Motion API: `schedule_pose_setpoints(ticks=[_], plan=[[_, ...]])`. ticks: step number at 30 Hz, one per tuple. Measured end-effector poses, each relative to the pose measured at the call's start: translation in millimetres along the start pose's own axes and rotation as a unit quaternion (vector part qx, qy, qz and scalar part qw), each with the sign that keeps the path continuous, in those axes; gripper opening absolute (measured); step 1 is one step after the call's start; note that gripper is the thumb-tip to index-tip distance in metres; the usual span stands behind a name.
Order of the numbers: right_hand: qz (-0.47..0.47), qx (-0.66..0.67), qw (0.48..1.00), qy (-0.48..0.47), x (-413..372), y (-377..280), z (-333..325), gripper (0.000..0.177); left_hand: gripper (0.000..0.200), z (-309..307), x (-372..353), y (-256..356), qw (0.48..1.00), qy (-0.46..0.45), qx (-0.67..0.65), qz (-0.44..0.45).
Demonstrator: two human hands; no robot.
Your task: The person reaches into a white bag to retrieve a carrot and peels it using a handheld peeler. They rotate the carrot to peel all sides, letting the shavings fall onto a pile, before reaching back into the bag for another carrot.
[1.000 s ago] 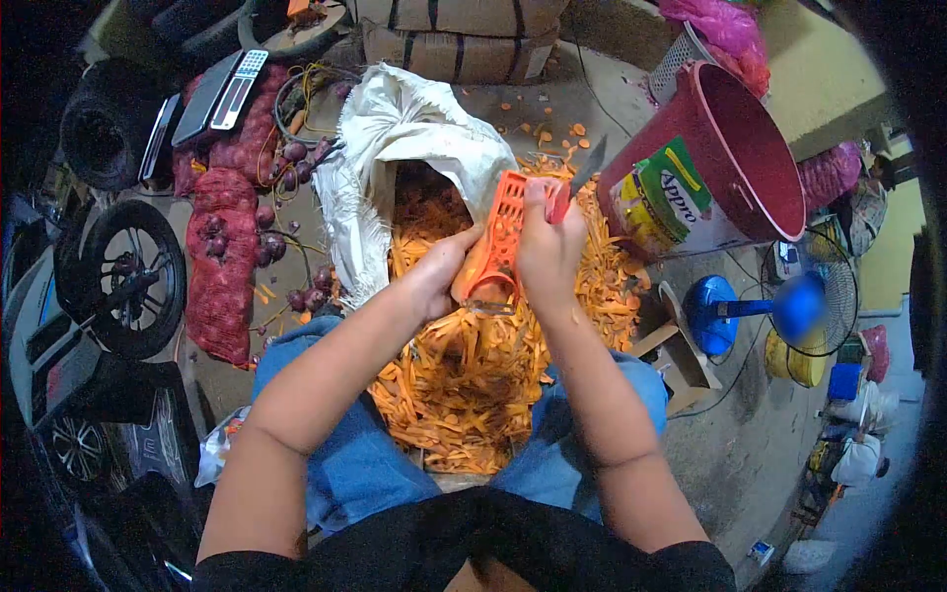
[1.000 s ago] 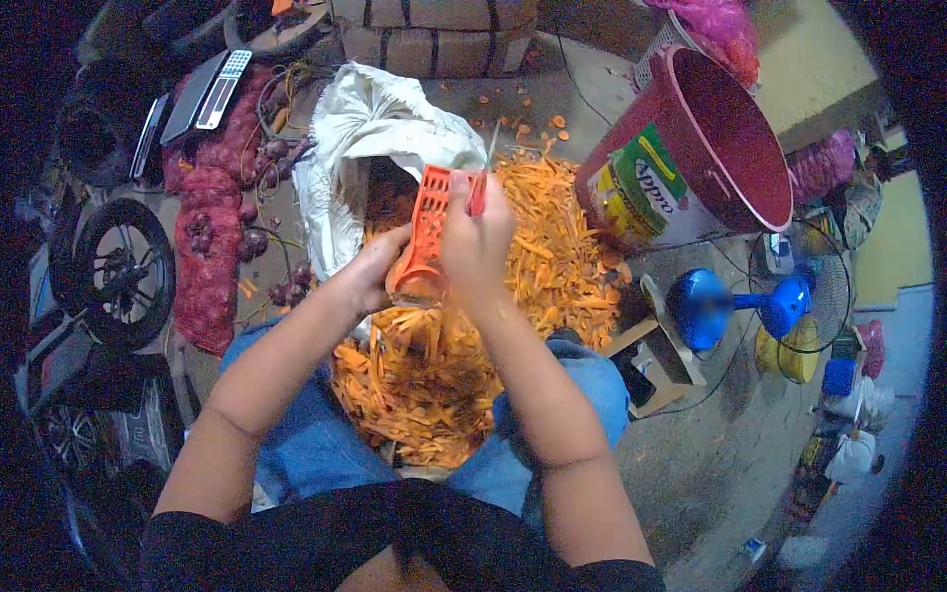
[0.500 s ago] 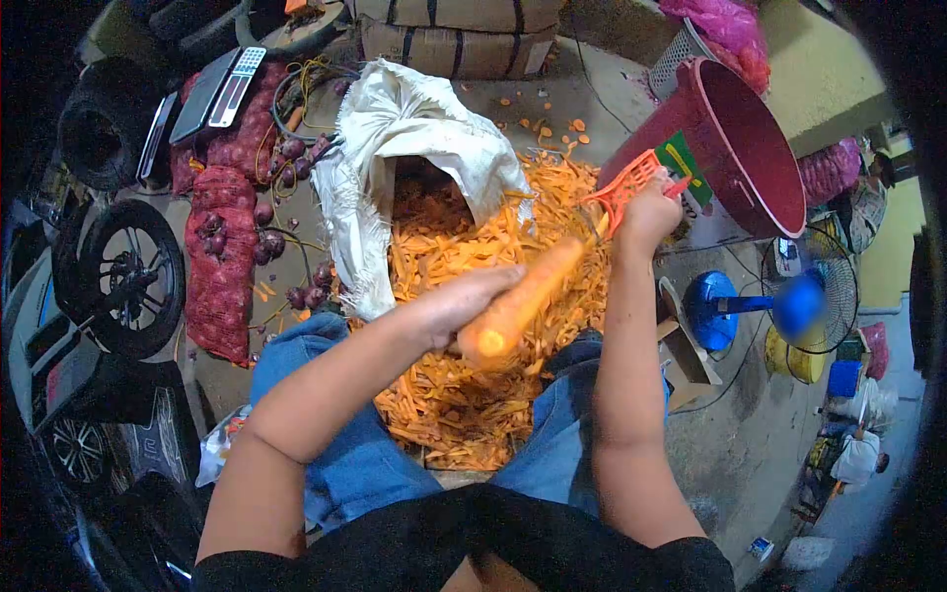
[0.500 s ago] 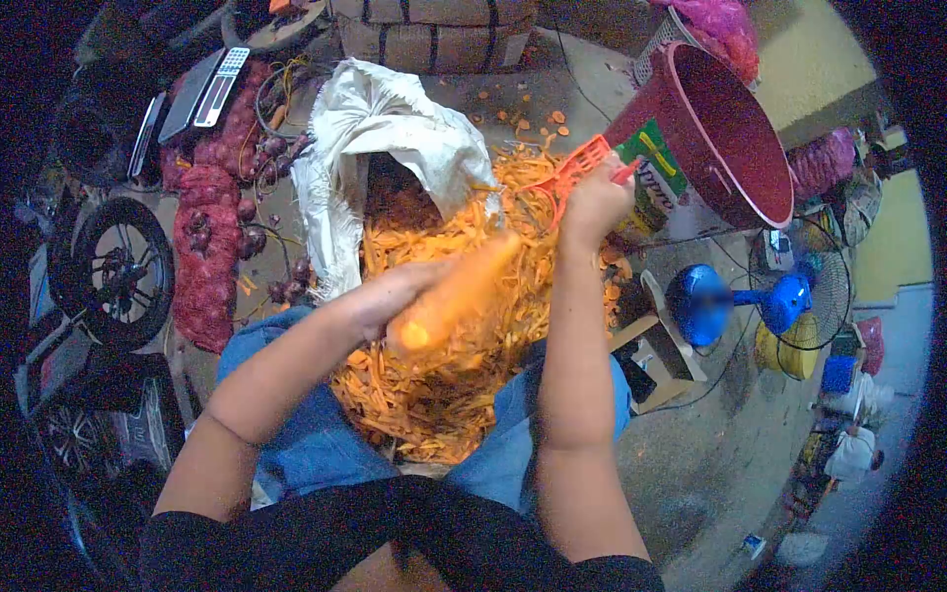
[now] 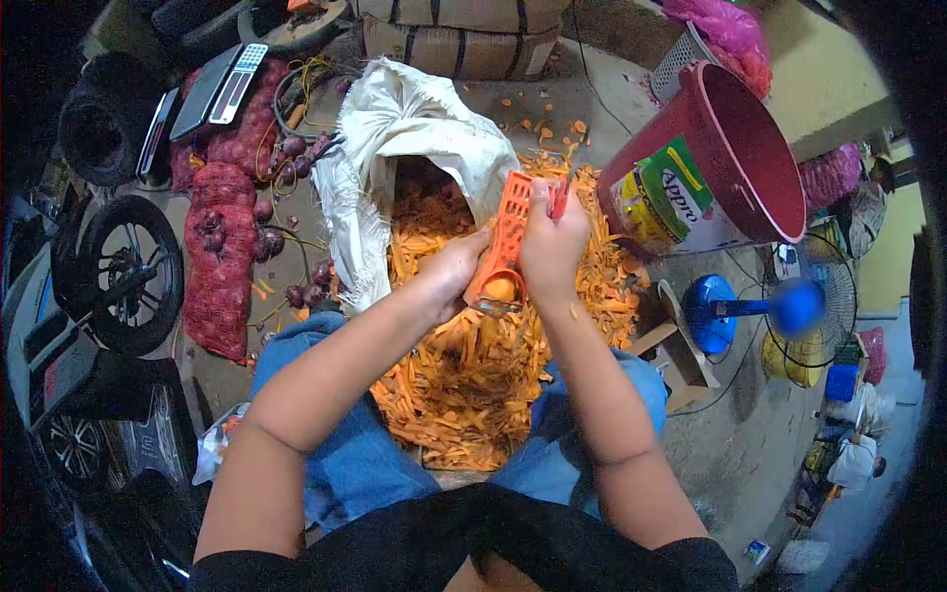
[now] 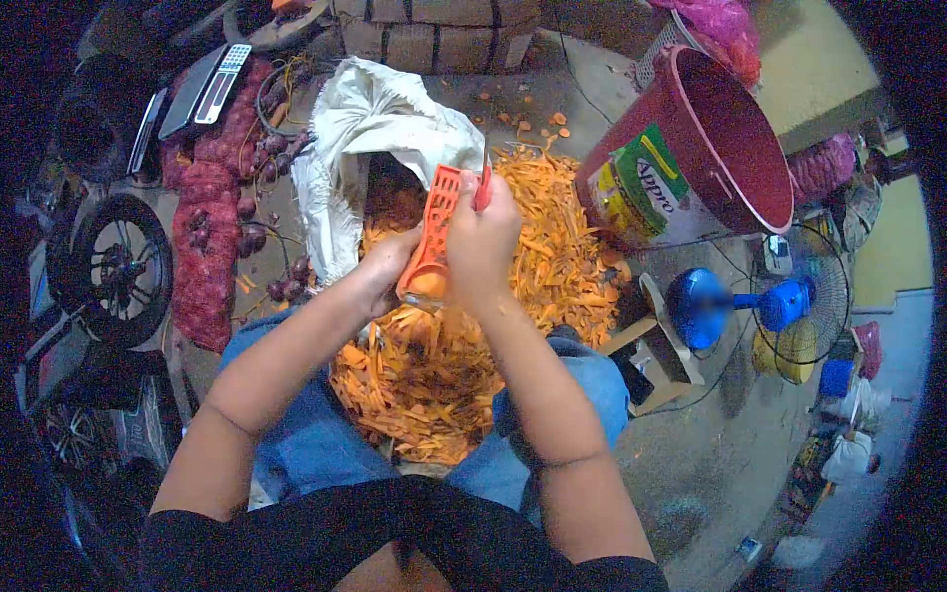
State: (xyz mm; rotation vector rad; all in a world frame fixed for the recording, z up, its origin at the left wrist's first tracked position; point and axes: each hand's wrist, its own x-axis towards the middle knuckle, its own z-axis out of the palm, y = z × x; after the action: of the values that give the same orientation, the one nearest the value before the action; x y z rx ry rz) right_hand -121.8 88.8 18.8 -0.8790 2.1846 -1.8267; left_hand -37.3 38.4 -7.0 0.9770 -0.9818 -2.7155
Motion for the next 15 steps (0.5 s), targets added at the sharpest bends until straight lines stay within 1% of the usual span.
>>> schedule_pose_setpoints(ticks=[1,2,3,4,5,6,7,8,9,10,11,12,13,14,15], plan=[[0.026,-0.015,1.0,-0.002,1,2,1,0.023,0.033,1,0,0,1.0,-0.008,0.019,0.02],[0.052,-0.03,0.998,-0.002,2,6,1,0.023,0.033,0,0,1,1.0,-0.008,0.019,0.02],[0.052,-0.031,0.998,-0.002,5,11,1,0.023,0.033,-2,1,3,0.999,-0.027,0.035,0.014],[0.0,-0.076,0.996,0.053,10,19,0,0.022,0.033,-2,1,4,0.998,-0.047,0.051,0.007],[-0.052,-0.121,0.986,0.107,18,28,-2,0.021,0.032,3,-5,2,0.993,-0.047,0.103,-0.037],[-0.017,-0.122,0.98,0.156,41,45,-17,0.021,0.03,10,-14,-3,0.983,-0.047,0.158,-0.081],[0.019,-0.124,0.971,0.205,66,60,-39,0.022,0.03,12,-21,-18,0.977,-0.064,0.205,-0.02],[0.032,-0.134,0.96,0.245,74,63,-51,0.023,0.03,12,-21,-33,0.967,-0.105,0.221,0.071],[0.003,-0.207,0.938,0.279,79,66,-59,0.026,0.03,17,-26,-30,0.971,-0.103,0.213,0.029],[0.003,-0.207,0.937,0.28,79,67,-61,0.026,0.03,22,-29,-23,0.973,-0.1,0.206,-0.007],[0.034,-0.118,0.951,0.283,78,58,-62,0.024,0.03,15,-22,-23,0.973,-0.1,0.206,-0.005],[0.064,-0.027,0.957,0.281,76,52,-61,0.023,0.033,3,-13,-24,0.983,-0.09,0.155,-0.026],[0.091,0.08,0.963,0.242,72,54,-57,0.021,0.038,-6,-5,-25,0.99,-0.079,0.103,-0.047],[0.092,0.08,0.963,0.242,66,47,-51,0.021,0.038,-6,-6,-19,0.991,-0.078,0.102,-0.048],[0.082,0.12,0.973,0.18,57,35,-41,0.021,0.038,-3,-11,-11,0.993,-0.055,0.087,-0.057]])
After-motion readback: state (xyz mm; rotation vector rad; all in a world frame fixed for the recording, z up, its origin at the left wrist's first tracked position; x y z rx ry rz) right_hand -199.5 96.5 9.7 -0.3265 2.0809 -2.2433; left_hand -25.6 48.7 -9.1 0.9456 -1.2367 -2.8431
